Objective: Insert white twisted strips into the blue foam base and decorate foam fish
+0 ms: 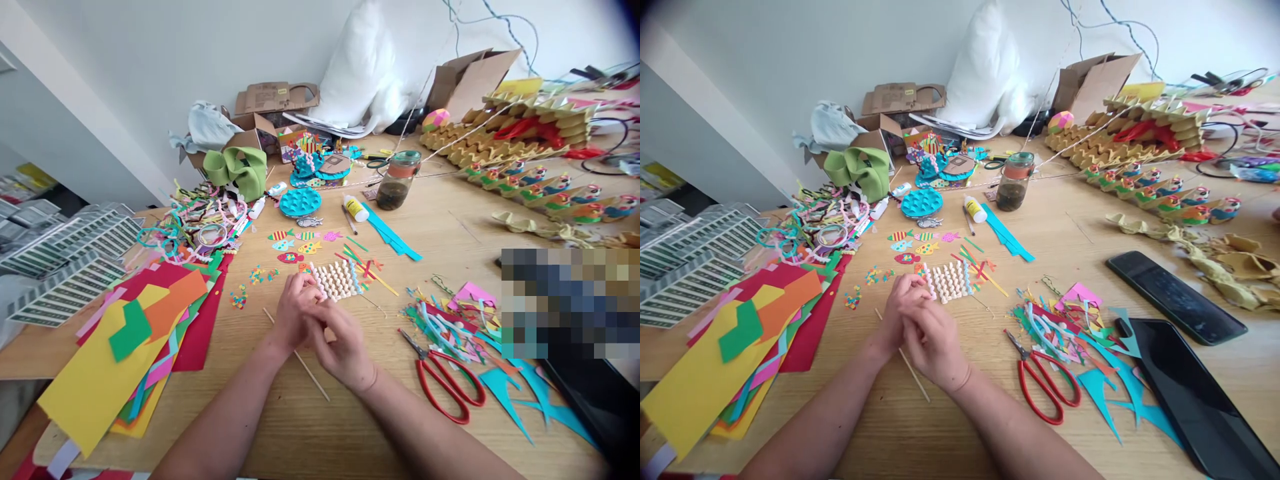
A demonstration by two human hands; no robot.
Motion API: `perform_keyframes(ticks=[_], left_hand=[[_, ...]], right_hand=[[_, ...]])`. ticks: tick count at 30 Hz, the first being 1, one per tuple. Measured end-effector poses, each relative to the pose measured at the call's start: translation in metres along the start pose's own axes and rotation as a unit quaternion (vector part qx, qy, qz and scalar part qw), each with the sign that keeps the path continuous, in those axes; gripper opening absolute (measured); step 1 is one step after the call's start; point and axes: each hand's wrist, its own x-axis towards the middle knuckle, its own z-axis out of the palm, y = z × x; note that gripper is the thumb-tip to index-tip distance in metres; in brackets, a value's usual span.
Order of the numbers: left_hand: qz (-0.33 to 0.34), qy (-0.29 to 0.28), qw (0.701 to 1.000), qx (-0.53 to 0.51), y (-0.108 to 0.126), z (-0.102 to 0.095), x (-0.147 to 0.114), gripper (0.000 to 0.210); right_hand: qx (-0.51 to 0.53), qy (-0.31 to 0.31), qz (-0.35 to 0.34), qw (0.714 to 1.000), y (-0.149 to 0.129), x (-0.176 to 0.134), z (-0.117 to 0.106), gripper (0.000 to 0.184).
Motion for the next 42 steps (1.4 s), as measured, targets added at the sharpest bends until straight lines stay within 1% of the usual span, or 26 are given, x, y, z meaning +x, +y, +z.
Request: perform_keyframes(ticks=[2,3,5,6,7,8,10,11,13,15,17,18,20,22,24,25,26,28,32,35,37,40,42], left_hand=[[0.002,0.019,1.0,-0.015,0.001,-0.011,0.002,0.005],[0.004,0.022,0.999,-0.025,0.001,-0.017,0.003,0.004],[0.013,0.03,0.999,-0.043,0.002,-0.027,0.005,0.006],[0.019,0.034,0.998,-0.051,0.002,-0.031,0.006,0.006],[0.026,0.038,0.997,-0.057,0.003,-0.036,0.007,0.006],[0.032,0.04,0.997,-0.062,0.005,-0.039,0.007,0.007],[0.046,0.032,0.996,-0.067,0.009,-0.046,0.006,0.008],[0.054,0.024,0.996,-0.069,0.011,-0.049,0.005,0.009],[0.065,0.005,0.995,-0.074,0.016,-0.054,0.002,0.011],[0.063,-0.007,0.995,-0.082,0.02,-0.058,-0.001,0.011],[0.032,0.006,0.995,-0.095,0.021,-0.058,-0.005,0.008],[0.003,0.018,0.994,-0.105,0.021,-0.058,-0.007,0.007],[-0.077,0.038,0.985,-0.146,0.019,-0.054,-0.011,0.006],[-0.168,0.042,0.96,-0.221,0.017,-0.049,-0.015,0.008],[-0.243,0.037,0.919,-0.309,0.016,-0.043,-0.018,0.013],[-0.27,0.033,0.899,-0.343,0.016,-0.04,-0.02,0.015],[-0.291,0.031,0.881,-0.371,0.017,-0.038,-0.02,0.018],[-0.318,0.031,0.856,-0.406,0.018,-0.035,-0.021,0.021],[-0.349,0.047,0.826,-0.44,0.018,-0.03,-0.022,0.021],[-0.361,0.051,0.817,-0.447,0.015,-0.028,-0.023,0.02],[-0.364,0.059,0.82,-0.437,0.013,-0.027,-0.024,0.018],[-0.356,0.087,0.841,-0.398,0.01,-0.028,-0.025,0.015],[-0.341,0.101,0.859,-0.368,0.009,-0.028,-0.026,0.014]], right_hand=[[0.046,0.064,0.106,0.991,0.004,0.006,-0.002,0.016],[0.073,0.099,0.165,0.979,0.007,0.009,-0.003,0.014],[0.137,0.151,0.276,0.939,0.013,0.017,-0.007,0.019],[0.174,0.159,0.323,0.917,0.016,0.021,-0.009,0.024],[0.215,0.148,0.364,0.894,0.019,0.025,-0.012,0.029],[0.259,0.124,0.398,0.871,0.021,0.028,-0.014,0.034],[0.339,0.047,0.439,0.83,0.023,0.032,-0.019,0.04],[0.367,0.009,0.445,0.817,0.023,0.033,-0.02,0.041],[0.393,-0.044,0.437,0.808,0.022,0.033,-0.022,0.037],[0.394,-0.056,0.426,0.813,0.021,0.033,-0.023,0.034],[0.385,-0.044,0.423,0.819,0.02,0.032,-0.022,0.032],[0.378,-0.035,0.421,0.824,0.02,0.031,-0.021,0.031],[0.357,-0.022,0.409,0.84,0.02,0.031,-0.02,0.03],[0.328,-0.017,0.389,0.861,0.019,0.03,-0.019,0.031],[0.299,-0.021,0.371,0.879,0.019,0.03,-0.017,0.033],[0.284,-0.029,0.363,0.887,0.019,0.029,-0.016,0.034],[0.269,-0.039,0.355,0.895,0.018,0.029,-0.015,0.035],[0.237,-0.059,0.34,0.908,0.018,0.028,-0.013,0.036],[0.191,-0.082,0.316,0.926,0.02,0.026,-0.011,0.037],[0.161,-0.096,0.293,0.938,0.022,0.024,-0.009,0.035],[0.135,-0.106,0.267,0.948,0.023,0.022,-0.008,0.031],[0.084,-0.112,0.227,0.964,0.022,0.018,-0.006,0.025],[0.033,-0.102,0.191,0.976,0.021,0.016,-0.006,0.023]])
